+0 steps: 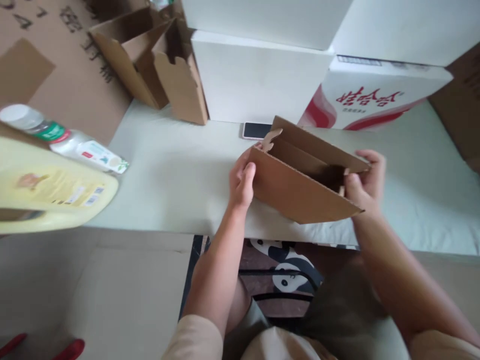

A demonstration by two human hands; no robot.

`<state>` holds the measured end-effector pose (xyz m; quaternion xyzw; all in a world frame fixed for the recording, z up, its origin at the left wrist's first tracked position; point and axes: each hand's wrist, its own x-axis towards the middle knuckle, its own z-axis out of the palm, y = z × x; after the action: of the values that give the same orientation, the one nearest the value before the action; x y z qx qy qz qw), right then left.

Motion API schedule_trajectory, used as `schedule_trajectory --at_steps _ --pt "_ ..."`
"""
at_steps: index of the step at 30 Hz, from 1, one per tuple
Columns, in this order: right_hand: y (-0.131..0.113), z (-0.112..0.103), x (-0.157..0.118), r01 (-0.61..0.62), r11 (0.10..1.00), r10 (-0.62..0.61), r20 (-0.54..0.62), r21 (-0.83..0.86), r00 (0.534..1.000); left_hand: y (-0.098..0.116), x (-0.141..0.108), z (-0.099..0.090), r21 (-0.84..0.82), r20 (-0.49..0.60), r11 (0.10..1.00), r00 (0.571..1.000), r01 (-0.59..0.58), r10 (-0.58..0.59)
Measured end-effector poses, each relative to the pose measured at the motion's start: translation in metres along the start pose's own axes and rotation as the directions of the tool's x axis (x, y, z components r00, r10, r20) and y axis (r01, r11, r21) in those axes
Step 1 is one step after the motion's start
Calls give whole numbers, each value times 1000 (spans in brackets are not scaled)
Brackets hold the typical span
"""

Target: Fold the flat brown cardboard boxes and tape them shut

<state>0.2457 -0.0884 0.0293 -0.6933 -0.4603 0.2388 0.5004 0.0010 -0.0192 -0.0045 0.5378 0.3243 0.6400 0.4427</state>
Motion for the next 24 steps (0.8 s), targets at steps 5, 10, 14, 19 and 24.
schedule_trajectory --at_steps 5,10,14,19,24 --pt "28 17 10 112 904 -120 -5 414 993 -17 6 11 129 -138 992 990 -7 25" --pt "36 24 4 215 832 -228 -39 512 973 -29 13 8 203 -203 979 977 -27 70" --pt "39 24 -2 264 810 -315 9 524 949 -37 19 1 125 -156 986 979 -109 128" --pt "46 22 -6 314 850 -375 68 423 925 -31 24 -20 199 60 968 988 -153 144" --pt "49 20 -8 322 863 -388 101 389 916 -10 24 -26 472 166 868 983 -152 82"
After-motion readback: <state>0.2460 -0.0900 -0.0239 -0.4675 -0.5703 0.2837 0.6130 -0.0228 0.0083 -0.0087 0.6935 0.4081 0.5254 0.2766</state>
